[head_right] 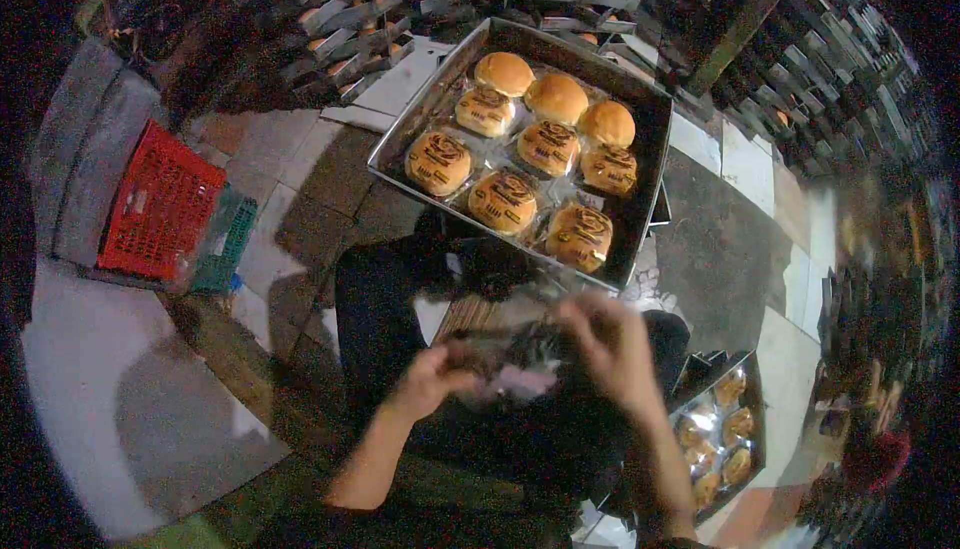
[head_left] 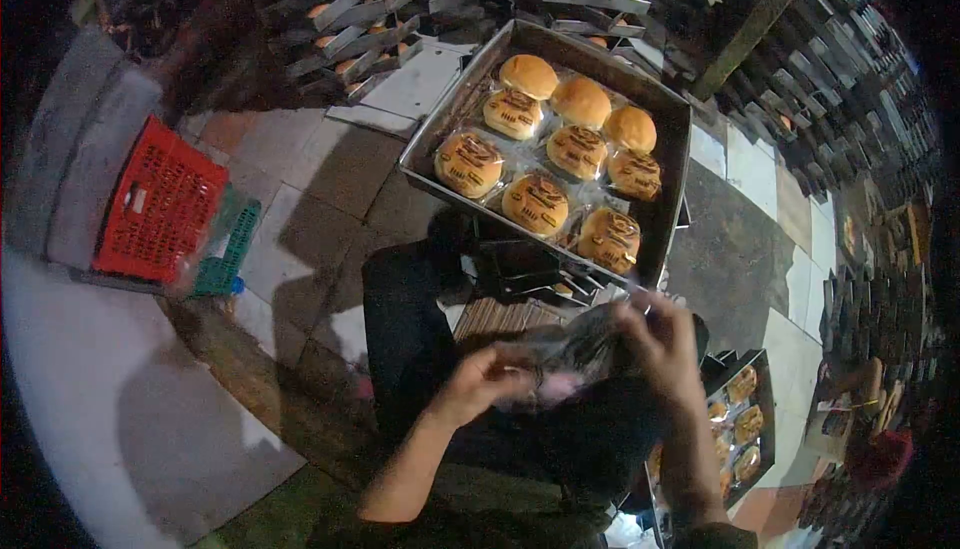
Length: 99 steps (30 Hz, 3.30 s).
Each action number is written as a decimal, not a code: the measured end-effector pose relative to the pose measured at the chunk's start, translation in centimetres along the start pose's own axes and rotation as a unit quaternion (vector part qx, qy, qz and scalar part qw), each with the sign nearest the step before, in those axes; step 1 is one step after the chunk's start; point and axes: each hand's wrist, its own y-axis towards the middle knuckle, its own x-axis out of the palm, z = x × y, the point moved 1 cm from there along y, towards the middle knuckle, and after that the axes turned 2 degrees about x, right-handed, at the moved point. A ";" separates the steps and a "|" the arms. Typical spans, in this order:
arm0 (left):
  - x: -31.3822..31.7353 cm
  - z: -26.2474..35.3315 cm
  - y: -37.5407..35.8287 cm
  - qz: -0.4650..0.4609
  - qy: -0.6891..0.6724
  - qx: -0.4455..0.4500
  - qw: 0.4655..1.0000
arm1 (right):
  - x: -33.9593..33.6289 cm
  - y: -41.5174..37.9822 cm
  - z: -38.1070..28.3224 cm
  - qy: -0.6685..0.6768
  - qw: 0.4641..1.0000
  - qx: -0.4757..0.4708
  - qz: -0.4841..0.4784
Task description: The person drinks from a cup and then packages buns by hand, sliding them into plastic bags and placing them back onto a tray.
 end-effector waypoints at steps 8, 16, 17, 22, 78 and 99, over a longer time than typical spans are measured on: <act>-3.4 1.4 4.5 0.299 -0.097 0.077 0.946 | 0.2 5.9 3.0 -0.242 0.968 0.062 0.001; -4.5 3.0 6.6 0.181 -0.273 -0.002 0.945 | 0.9 11.4 1.1 0.108 0.963 0.209 -0.131; -4.9 3.5 6.8 0.157 -0.301 -0.022 0.940 | 0.7 12.2 0.5 0.128 0.949 0.228 -0.174; -5.7 7.8 7.8 0.181 -0.077 0.029 0.980 | 0.7 15.2 0.2 -0.013 0.993 0.079 -0.089; -5.0 5.4 -3.9 0.436 -0.026 0.056 0.898 | 0.2 0.5 5.3 0.272 0.898 0.272 -0.215; -1.3 9.2 -4.8 0.339 0.236 0.145 0.899 | 1.9 -3.0 -0.3 0.121 0.988 0.067 -0.063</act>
